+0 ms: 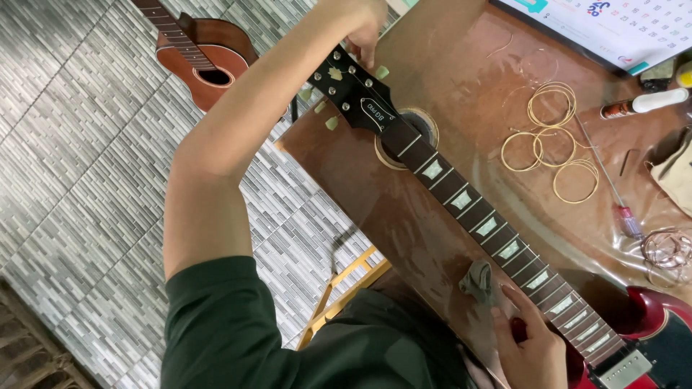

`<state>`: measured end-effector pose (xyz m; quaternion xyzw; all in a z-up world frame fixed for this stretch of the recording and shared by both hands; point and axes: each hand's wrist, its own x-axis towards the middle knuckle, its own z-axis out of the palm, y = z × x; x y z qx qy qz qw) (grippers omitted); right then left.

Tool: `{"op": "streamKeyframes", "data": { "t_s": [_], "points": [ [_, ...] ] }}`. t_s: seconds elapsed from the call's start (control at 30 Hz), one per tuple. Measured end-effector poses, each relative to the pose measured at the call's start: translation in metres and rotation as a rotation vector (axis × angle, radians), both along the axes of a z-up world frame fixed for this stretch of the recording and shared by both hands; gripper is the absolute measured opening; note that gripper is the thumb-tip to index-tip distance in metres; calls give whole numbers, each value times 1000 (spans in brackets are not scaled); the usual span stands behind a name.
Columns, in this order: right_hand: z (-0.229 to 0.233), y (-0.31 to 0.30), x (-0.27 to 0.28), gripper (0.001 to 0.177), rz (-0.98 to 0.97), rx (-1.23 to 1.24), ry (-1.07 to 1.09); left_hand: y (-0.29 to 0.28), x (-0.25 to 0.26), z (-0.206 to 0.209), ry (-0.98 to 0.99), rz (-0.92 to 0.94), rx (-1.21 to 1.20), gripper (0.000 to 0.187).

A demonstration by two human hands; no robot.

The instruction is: The person strings a red electric guitar by threading new strings through the bridge and winding them onto the tuning pegs at the headstock. They use a red string winder to tighten the strings and a pair of scissors to cut the excess string length.

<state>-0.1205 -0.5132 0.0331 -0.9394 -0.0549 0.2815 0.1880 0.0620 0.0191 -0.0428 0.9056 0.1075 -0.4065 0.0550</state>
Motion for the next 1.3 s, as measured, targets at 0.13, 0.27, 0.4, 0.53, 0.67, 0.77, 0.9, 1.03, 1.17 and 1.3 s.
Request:
{"op": "streamKeyframes", "data": {
  "t_s": [0.13, 0.27, 0.4, 0.53, 0.67, 0.77, 0.9, 1.03, 1.17, 1.3],
  "points": [
    [-2, 3, 0, 34, 24, 36, -6, 10, 0, -8, -13, -3, -32, 36],
    [-4, -1, -3, 36, 28, 45, -6, 9, -6, 4, 9, 24, -52, 30],
    [-3, -7, -6, 36, -15, 33, -1, 4, -7, 16, 39, 60, -86, 25],
    [-4, -10, -7, 37, -69, 65, 20, -3, -1, 21, 78, 74, -124, 27],
    [-4, -15, -12, 39, -37, 90, 35, 11, 11, -5, 151, 15, -121, 36],
    [0, -18, -8, 37, -27, 205, -63, 0, 6, -12, 80, -198, 101, 59],
    [32, -18, 10, 38, -394, 407, -88, -30, 3, 7, -54, -131, 192, 46],
    [73, 0, 63, 21, -241, 677, -346, -32, -10, 53, -9, -48, 103, 44],
    [-3, 11, 132, 29, 225, 386, -414, -5, -10, 26, 0, 254, -199, 13],
    [-118, -6, 174, 42, 454, -84, -386, -20, 0, 27, 70, 66, 76, 41]
  ]
}}
